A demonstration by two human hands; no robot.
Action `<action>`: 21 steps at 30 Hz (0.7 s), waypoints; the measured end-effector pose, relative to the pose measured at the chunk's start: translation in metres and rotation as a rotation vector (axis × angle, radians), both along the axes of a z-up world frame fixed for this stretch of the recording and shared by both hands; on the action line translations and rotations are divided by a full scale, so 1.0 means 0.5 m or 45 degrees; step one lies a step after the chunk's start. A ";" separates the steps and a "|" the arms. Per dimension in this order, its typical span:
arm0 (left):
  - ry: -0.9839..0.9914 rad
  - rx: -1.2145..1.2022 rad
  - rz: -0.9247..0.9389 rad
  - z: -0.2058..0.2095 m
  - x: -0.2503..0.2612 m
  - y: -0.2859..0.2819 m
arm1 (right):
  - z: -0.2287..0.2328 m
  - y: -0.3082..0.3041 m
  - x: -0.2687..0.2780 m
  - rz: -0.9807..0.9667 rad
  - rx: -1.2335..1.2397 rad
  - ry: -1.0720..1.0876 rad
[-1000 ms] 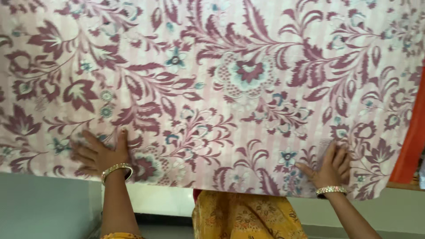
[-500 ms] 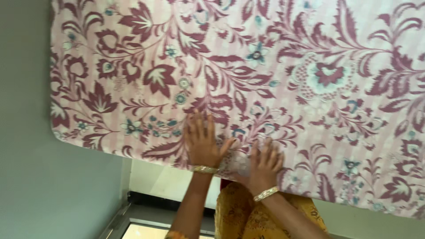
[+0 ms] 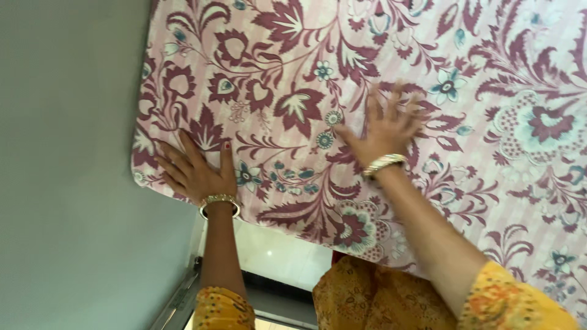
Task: The person smooths a floral-patterned bedsheet on a bed by hand, repeatedly pressing and adjusting the fabric to remove wrinkles. The person works across the surface of the bed, ensuring the sheet lies flat.
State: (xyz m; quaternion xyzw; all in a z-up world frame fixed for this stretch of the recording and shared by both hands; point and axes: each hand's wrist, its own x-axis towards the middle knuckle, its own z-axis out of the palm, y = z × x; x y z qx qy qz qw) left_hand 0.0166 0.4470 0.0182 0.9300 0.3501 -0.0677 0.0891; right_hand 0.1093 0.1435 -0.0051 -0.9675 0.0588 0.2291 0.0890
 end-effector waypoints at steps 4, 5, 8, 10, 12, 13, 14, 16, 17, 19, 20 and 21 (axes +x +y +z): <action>-0.279 -0.010 0.145 -0.043 -0.036 0.010 | 0.015 0.217 -0.030 0.518 0.296 0.251; -0.351 0.033 0.174 -0.056 -0.036 0.018 | 0.021 0.269 -0.040 0.730 0.299 0.121; -0.454 0.094 0.254 -0.082 -0.037 0.044 | 0.041 0.323 -0.083 1.128 0.506 -0.068; -0.445 0.192 0.298 -0.086 -0.051 0.063 | 0.041 0.322 -0.090 1.220 0.677 -0.106; -0.415 0.348 0.320 -0.091 -0.051 0.079 | 0.024 0.286 -0.056 1.205 0.782 -0.143; -0.458 0.198 0.527 -0.093 -0.049 0.082 | 0.016 0.257 -0.032 1.082 0.676 -0.189; -0.496 0.042 0.731 -0.095 -0.047 0.085 | 0.008 0.231 -0.005 0.959 0.570 -0.233; -0.518 -0.100 0.970 -0.094 -0.046 0.088 | -0.002 0.218 0.041 0.822 0.389 -0.564; -0.507 -0.082 1.009 -0.093 -0.046 0.087 | -0.005 0.231 0.059 0.777 0.406 -0.412; -0.534 -0.075 1.075 -0.089 -0.044 0.084 | -0.004 0.285 0.090 0.681 0.439 -0.114; -0.574 -0.085 1.103 -0.088 -0.042 0.081 | 0.002 0.316 0.095 0.722 0.442 -0.127; -0.617 -0.093 1.129 -0.086 -0.037 0.081 | 0.008 0.349 0.100 0.763 0.447 -0.143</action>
